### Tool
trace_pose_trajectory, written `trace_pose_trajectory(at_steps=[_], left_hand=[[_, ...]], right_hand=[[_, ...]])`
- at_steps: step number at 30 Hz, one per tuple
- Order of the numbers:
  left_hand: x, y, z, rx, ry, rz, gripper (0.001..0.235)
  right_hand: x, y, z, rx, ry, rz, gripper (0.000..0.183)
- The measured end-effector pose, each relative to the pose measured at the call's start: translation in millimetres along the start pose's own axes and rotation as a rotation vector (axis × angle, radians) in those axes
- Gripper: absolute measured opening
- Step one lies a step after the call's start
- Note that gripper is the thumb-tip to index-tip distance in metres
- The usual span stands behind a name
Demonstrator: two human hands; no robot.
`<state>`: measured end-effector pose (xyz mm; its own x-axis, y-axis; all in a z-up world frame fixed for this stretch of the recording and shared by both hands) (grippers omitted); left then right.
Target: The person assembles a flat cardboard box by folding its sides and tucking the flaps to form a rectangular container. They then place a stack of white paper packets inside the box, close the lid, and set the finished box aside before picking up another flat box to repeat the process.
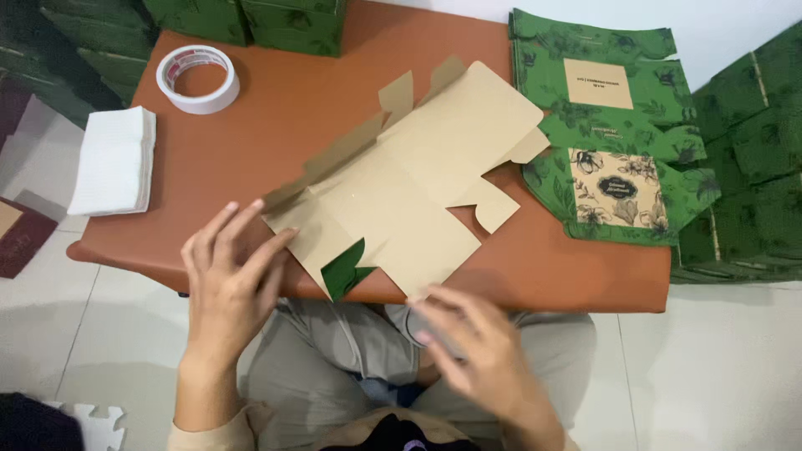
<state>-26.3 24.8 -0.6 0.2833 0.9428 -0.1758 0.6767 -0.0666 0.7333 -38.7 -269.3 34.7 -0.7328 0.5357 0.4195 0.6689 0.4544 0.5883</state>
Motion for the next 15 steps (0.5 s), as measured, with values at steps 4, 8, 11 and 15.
trace_pose_trajectory(at_steps=[4,8,11,15], left_hand=[[-8.7,-2.1,13.5,0.044,0.029,0.110,0.036],[-36.8,-10.8,20.3,-0.039,-0.005,0.302,0.017],[-69.5,-13.1,21.3,-0.035,0.007,0.433,0.013],[-106.8,-21.0,26.9,-0.109,-0.017,0.511,0.009]], right_hand=[[-2.9,-6.1,26.2,-0.013,-0.113,-0.106,0.032],[-16.7,-16.8,24.8,-0.119,-0.225,-0.043,0.041],[-20.4,-36.2,21.1,-0.216,-0.322,-0.076,0.054],[-6.0,-38.0,12.3,-0.114,-0.573,-0.197,0.038]])
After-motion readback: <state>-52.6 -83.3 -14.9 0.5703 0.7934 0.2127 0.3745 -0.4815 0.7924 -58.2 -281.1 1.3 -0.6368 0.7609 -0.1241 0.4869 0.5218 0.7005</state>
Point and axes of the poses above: each hand's wrist, its own y-axis towards the middle knuckle, its own z-axis out of the palm, x = y × z, the point moved 2 cm from there along y, towards the middle knuckle, and after that the axes turned 8 degrees about -x, right-handed, at the moved point
